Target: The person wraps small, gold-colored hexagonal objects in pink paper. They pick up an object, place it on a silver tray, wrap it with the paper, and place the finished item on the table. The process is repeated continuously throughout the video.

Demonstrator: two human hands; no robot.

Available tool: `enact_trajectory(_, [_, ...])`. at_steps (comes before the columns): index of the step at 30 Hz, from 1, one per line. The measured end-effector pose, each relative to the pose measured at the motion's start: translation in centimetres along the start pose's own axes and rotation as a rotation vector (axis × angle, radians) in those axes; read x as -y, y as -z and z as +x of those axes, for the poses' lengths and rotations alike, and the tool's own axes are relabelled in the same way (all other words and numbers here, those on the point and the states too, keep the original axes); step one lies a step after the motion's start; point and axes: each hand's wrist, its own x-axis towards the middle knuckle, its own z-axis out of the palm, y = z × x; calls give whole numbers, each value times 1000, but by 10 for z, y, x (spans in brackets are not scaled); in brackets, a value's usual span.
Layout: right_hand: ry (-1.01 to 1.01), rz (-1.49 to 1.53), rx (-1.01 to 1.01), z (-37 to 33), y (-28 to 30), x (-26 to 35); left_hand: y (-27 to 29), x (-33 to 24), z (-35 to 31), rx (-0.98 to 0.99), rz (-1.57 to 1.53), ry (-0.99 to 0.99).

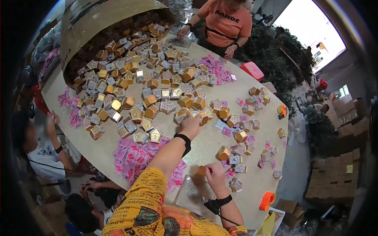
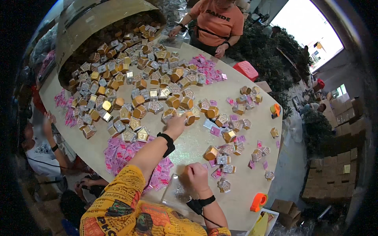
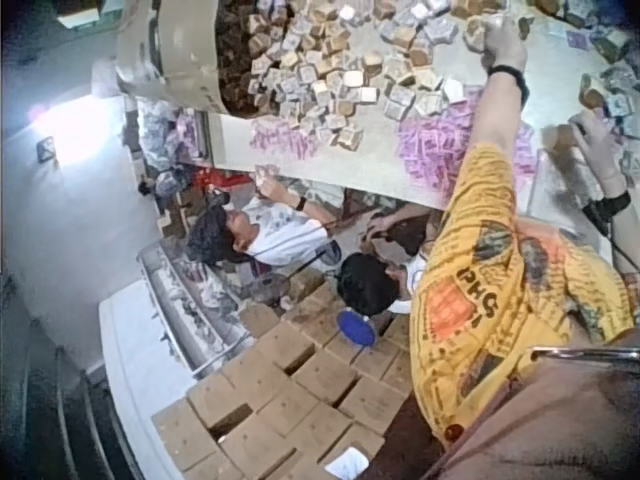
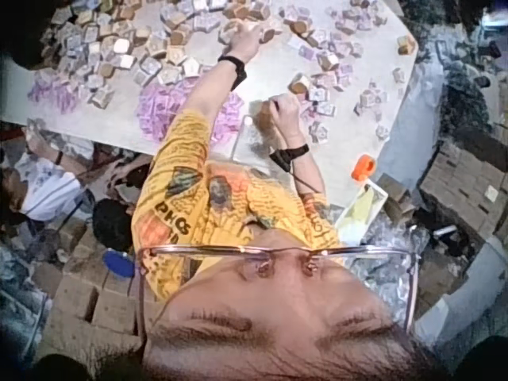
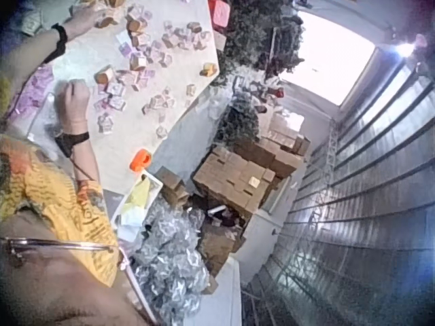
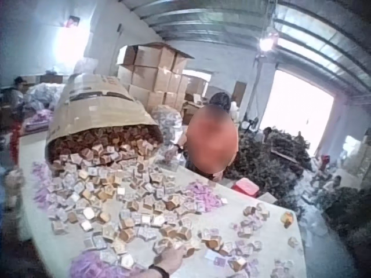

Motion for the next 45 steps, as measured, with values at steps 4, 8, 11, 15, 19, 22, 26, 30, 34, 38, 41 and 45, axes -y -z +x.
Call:
enact_trajectory(4, [-135, 58, -73, 2, 4, 4, -10, 33, -12, -8, -555, 122])
enact_trajectory(8, [-118, 85, -109, 13, 5, 13, 56, 4, -78, 370, -1659, 525])
enact_trajectory(11, [-77, 170, -106, 23, -2, 30, 63, 1, -119, 373, -2006, 615])
enact_trajectory(15, [-35, 167, -138, 19, -12, 37, 47, 3, -145, 382, -2113, 684])
enact_trajectory(19, [1, 148, -119, 15, -10, 44, 46, 4, -161, 405, -2097, 649])
enact_trajectory(22, [33, 129, -122, 10, -8, 48, 59, -7, -177, 328, -2061, 579])
enact_trajectory(26, [66, 104, -108, 4, -6, 56, 72, -15, -193, 249, -2041, 551])
enact_trajectory(30, [79, 108, -98, -1, -5, 65, 77, -13, -205, 209, -2025, 490])
enact_trajectory(34, [103, 83, -94, -6, -4, 69, 84, -18, -215, 154, -1977, 491])
enact_trajectory(38, [114, 61, -80, -9, -2, 74, 92, -28, -225, 46, -1874, 540])
enact_trajectory(41, [137, 31, -85, -12, -3, 74, 92, -26, -229, 20, -1810, 503])
enact_trajectory(45, [165, -51, -85, -15, -4, 73, 94, -33, -235, -59, -1737, 465])
